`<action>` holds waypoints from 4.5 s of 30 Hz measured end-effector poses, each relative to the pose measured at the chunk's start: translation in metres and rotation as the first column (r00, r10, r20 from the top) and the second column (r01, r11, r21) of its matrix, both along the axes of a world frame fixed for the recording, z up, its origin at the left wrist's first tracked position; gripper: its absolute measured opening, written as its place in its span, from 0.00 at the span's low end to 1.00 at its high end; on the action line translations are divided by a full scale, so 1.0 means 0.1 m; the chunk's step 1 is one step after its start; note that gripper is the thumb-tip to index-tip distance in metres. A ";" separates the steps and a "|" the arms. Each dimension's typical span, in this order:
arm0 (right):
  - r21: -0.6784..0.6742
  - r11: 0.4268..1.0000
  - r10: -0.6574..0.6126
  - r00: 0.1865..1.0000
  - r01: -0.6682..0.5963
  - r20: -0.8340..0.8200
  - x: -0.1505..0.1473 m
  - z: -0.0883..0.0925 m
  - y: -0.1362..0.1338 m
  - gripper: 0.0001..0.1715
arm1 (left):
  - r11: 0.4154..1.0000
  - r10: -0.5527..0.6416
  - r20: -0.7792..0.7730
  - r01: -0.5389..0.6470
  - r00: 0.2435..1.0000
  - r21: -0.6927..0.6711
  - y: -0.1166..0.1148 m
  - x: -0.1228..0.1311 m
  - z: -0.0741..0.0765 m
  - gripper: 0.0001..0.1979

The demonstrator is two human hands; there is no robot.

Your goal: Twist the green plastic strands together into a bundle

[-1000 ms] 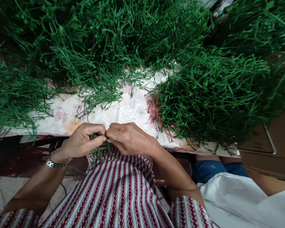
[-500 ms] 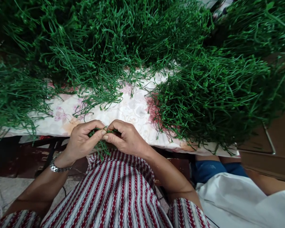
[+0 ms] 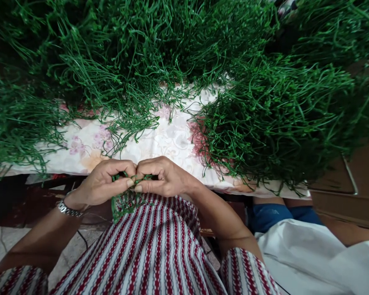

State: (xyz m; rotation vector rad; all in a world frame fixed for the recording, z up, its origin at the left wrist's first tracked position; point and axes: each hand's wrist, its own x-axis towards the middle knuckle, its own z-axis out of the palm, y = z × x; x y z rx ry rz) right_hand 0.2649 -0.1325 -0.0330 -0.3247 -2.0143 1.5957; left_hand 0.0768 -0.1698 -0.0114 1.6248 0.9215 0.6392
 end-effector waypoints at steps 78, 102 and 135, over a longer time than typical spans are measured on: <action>-0.751 0.648 -0.178 0.984 0.127 0.013 -0.04 -0.24 -0.14 0.19 | 0.722 0.397 -0.301 -0.092 0.867 0.686 0.00 0.22 -0.17 0.09; -0.351 0.898 -0.295 0.955 0.265 -0.034 0.02 -0.08 -0.08 0.17 | 0.966 0.246 -0.026 -0.243 0.969 0.094 0.08 0.12 -0.03 0.07; -0.272 0.961 -0.062 0.997 0.048 -0.043 -0.01 -0.24 -0.18 0.13 | 0.882 0.378 0.546 -0.112 0.748 -0.458 0.06 0.20 -0.12 0.07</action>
